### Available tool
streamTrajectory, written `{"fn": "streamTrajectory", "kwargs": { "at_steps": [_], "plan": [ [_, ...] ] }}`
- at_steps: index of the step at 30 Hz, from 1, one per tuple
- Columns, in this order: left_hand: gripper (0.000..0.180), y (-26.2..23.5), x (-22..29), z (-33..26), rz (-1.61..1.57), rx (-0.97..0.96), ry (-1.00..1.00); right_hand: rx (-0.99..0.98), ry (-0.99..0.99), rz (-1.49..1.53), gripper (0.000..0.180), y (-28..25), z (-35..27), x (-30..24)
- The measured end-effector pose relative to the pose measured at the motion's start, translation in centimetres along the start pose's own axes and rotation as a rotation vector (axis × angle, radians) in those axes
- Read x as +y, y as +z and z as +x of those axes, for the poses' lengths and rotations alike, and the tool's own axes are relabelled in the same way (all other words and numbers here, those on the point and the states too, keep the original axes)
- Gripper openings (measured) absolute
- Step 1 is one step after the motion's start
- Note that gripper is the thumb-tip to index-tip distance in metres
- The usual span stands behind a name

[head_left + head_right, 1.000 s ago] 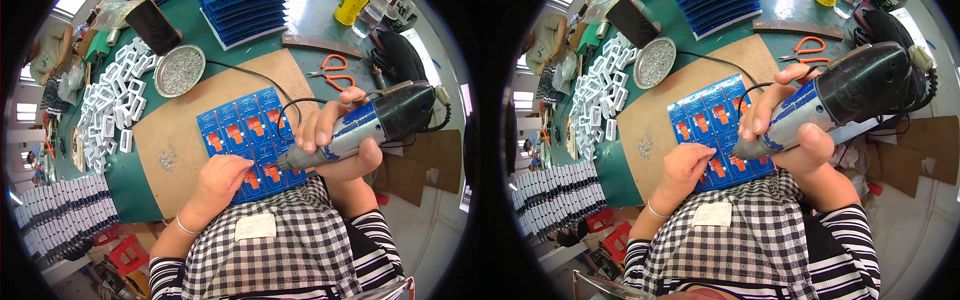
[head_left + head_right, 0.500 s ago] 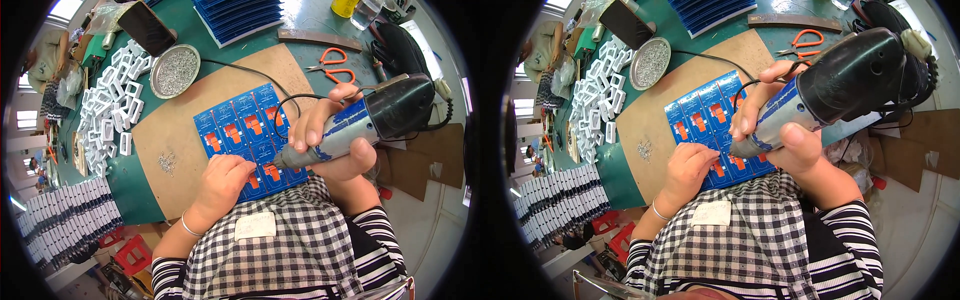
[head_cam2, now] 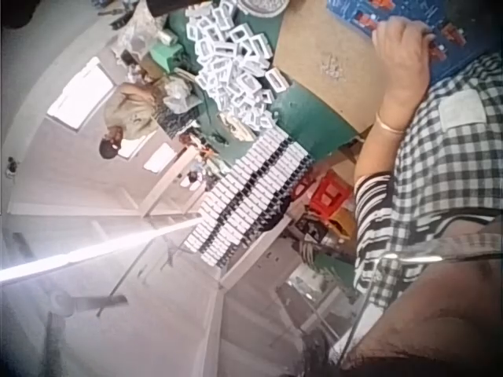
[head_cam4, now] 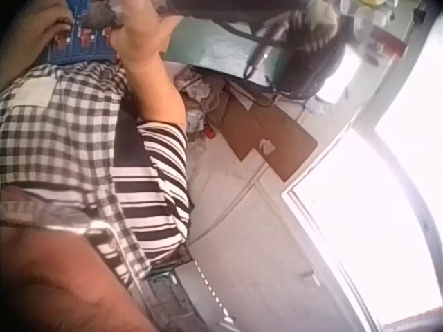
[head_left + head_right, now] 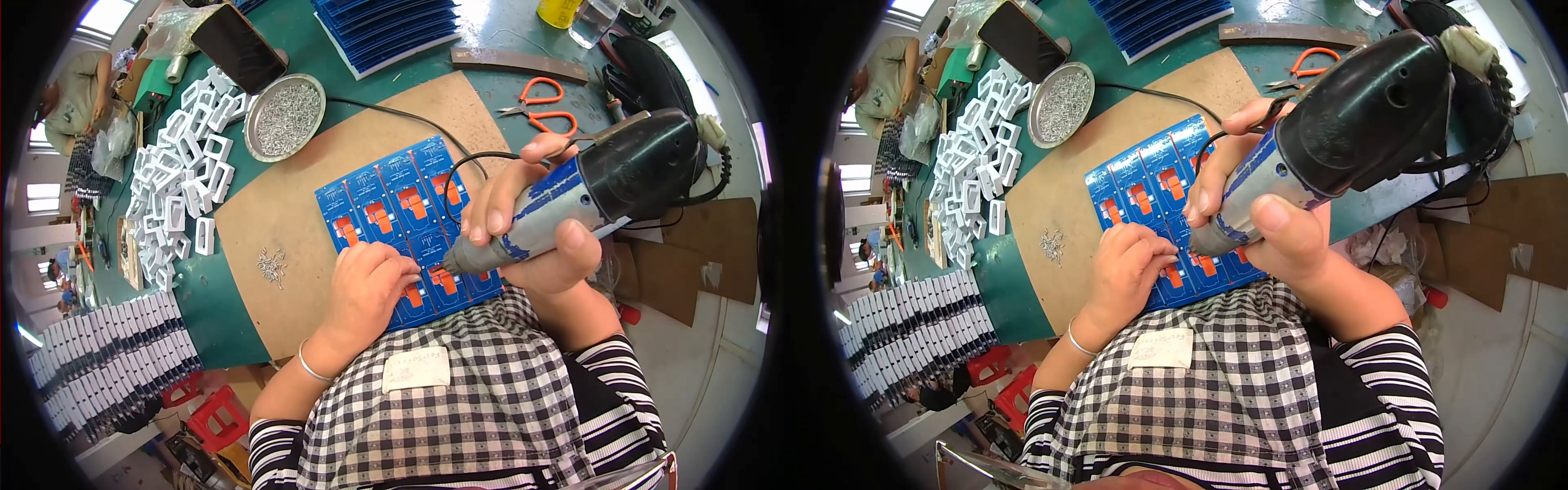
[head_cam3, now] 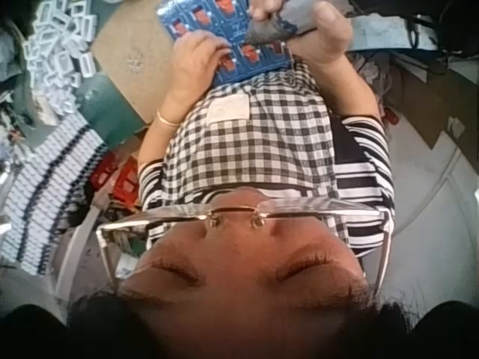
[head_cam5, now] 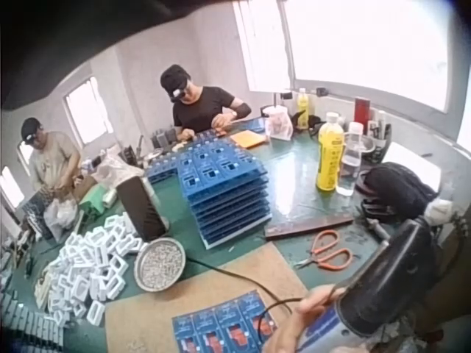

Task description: The person screws small electronic components onto a circuit board template using an electric screwdriver.

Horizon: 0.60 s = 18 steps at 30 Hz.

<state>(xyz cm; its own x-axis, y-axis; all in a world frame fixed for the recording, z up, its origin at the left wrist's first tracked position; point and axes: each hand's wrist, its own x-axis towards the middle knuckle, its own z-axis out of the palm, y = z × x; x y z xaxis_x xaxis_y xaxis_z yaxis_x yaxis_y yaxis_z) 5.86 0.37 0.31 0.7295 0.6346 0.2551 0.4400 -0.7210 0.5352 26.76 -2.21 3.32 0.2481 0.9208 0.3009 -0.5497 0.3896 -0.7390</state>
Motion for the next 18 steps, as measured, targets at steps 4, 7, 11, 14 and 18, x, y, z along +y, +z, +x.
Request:
{"fn": "streamTrajectory", "kwargs": {
  "at_steps": [4,7,11,14,18],
  "plan": [
    [0.021,0.2,0.0,-0.1,0.014,0.044,-0.013,-0.017,0.017,-0.008,0.06,0.2,-0.1,-0.3],
    [0.02,0.0,-0.1,-0.1,0.019,0.025,-0.013,-0.032,0.028,-0.019,0.061,0.4,-0.1,-0.4],
    [0.016,-0.7,0.2,0.6,0.024,-0.074,-0.036,-0.05,0.048,-0.024,0.062,0.7,-0.1,-0.6],
    [0.016,-0.7,0.1,0.5,0.032,-0.064,-0.03,-0.072,0.045,-0.02,0.063,1.0,-0.2,-0.5],
    [0.017,-0.5,-0.1,0.3,0.011,-0.037,-0.009,-0.107,0.037,-0.024,0.062,1.1,-0.1,-0.5]
  ]
}}
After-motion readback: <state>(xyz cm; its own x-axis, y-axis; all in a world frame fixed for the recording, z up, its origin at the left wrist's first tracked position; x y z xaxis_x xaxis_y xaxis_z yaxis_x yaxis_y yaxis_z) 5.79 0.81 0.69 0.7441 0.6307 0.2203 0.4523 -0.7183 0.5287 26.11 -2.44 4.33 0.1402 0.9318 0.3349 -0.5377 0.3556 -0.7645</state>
